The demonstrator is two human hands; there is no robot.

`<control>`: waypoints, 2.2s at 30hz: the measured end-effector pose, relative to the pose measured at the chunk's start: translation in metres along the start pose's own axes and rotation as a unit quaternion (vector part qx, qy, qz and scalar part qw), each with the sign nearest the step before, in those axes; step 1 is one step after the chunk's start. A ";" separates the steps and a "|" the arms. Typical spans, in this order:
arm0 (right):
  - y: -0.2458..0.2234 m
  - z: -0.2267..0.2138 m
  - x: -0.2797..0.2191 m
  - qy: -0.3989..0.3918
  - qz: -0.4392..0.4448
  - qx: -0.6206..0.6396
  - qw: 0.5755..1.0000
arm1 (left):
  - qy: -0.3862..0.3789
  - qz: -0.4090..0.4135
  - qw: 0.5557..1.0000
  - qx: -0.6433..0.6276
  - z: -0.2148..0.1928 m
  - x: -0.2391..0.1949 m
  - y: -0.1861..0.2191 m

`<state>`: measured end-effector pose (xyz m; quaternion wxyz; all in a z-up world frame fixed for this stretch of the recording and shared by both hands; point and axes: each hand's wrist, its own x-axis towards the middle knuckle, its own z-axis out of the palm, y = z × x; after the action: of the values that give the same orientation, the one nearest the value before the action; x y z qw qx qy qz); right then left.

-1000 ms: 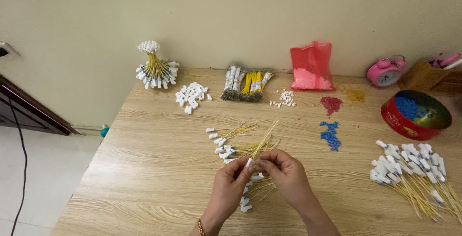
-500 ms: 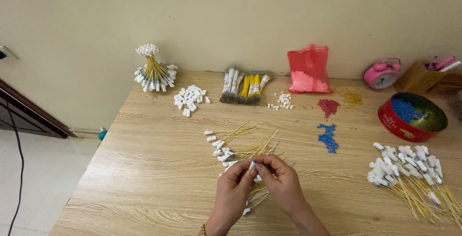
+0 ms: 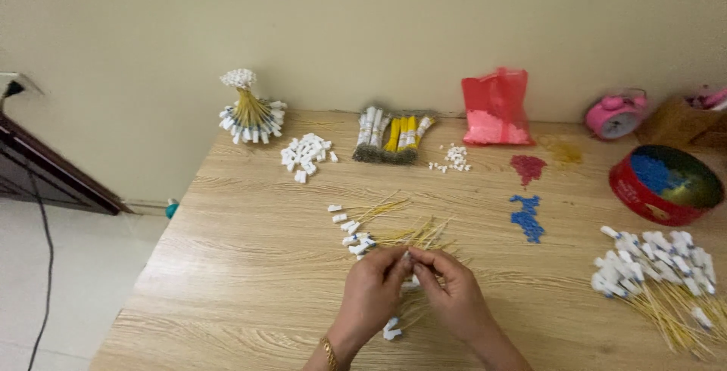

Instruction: Assemble small white caps onto wires at a workstation.

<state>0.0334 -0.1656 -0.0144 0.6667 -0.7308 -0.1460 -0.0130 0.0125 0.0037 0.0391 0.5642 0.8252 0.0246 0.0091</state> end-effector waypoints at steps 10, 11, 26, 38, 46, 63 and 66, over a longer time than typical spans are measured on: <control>0.025 -0.090 0.013 0.121 0.131 -0.262 0.949 | 0.029 -0.043 0.970 0.239 -0.059 0.072 -0.045; 0.040 -0.111 0.013 0.150 0.141 -0.304 0.930 | 0.072 -0.015 0.960 0.270 -0.064 0.087 -0.069; 0.045 -0.170 0.030 0.195 0.306 -0.492 0.791 | 0.064 0.029 0.905 0.420 -0.073 0.136 -0.116; 0.068 -0.172 0.011 0.258 0.220 -0.401 0.851 | 0.168 -0.056 0.983 -0.047 -0.071 0.076 -0.052; 0.020 -0.081 0.021 0.172 0.107 0.018 0.979 | 0.056 -0.153 0.953 -0.257 -0.005 0.043 -0.035; -0.008 -0.002 0.014 -0.008 0.022 0.098 0.995 | -0.036 -0.105 0.957 -0.268 0.007 0.003 -0.017; -0.011 0.000 0.012 -0.016 0.057 0.150 0.987 | -0.027 -0.133 0.941 -0.309 0.010 -0.002 -0.015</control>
<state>0.0426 -0.1629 -0.0011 0.7660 -0.6297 -0.1149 0.0589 0.0101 -0.0003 0.0214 0.7879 0.5995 0.1149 -0.0811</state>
